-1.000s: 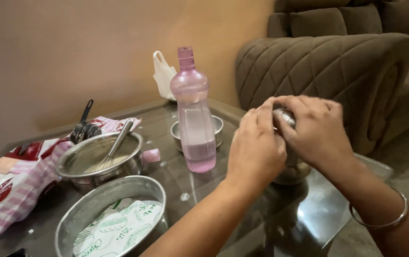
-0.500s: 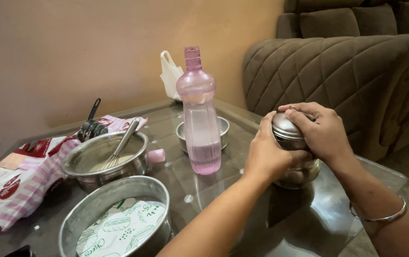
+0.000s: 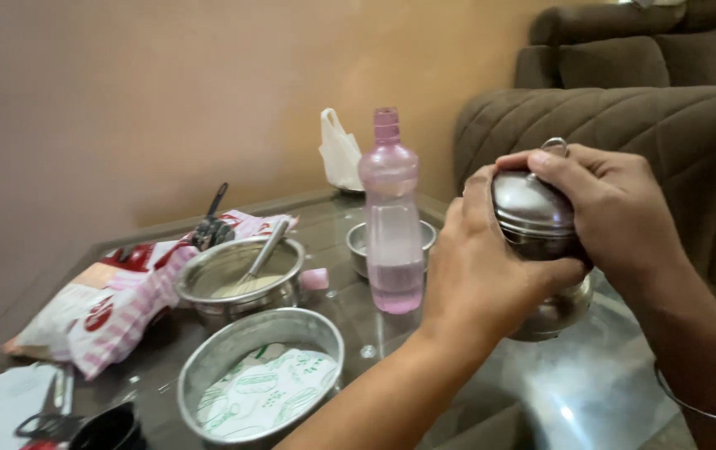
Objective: Preparing a small baking pan by lining it with parchment paper and greasing the interior with oil or ghee.
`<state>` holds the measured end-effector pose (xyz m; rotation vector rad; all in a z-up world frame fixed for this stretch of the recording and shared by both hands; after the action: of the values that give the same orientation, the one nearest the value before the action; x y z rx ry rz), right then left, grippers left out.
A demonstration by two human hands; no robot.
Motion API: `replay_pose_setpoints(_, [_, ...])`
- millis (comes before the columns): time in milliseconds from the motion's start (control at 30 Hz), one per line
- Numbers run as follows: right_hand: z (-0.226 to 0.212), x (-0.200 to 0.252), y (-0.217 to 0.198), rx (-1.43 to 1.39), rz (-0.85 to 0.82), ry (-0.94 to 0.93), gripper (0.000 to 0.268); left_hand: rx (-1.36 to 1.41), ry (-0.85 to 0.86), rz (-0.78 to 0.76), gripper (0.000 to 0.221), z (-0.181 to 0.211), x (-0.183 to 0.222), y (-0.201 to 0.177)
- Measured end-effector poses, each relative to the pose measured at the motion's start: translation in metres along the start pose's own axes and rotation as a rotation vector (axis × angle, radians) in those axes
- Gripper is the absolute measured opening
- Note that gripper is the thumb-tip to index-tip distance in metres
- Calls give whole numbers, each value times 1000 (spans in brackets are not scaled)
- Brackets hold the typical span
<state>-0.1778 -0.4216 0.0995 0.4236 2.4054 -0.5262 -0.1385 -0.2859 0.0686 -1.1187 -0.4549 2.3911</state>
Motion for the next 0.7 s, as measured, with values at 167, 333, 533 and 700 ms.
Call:
replay_pose_setpoints(167, [-48,-4,44,-102,-96,-53,35,-88,34,92,108,18,27,-59])
replay_pose_setpoints(333, [-72,-20,97,-182,-204,-141,34,-151,39,144,116,18,48,-119])
replay_pose_setpoints(533, [-65,-52,166,-341,-340,-182,30,-221,22,262,125,-14,61,-174])
replay_pose_setpoints(700, [-30,-66,212,-229,-294,-220,36,-296,-39,343,107,-64,73,-192])
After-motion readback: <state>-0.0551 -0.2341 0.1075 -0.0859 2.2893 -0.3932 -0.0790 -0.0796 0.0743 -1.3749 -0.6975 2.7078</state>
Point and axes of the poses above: each hand's wrist, its own x-axis away from the middle knuckle, its own y-axis out of the palm, z = x × y, the point moved 4 cm from there along -x, towards the middle knuckle, and after that the axes turned 12 degrees about -z, right-handed, at the moved point
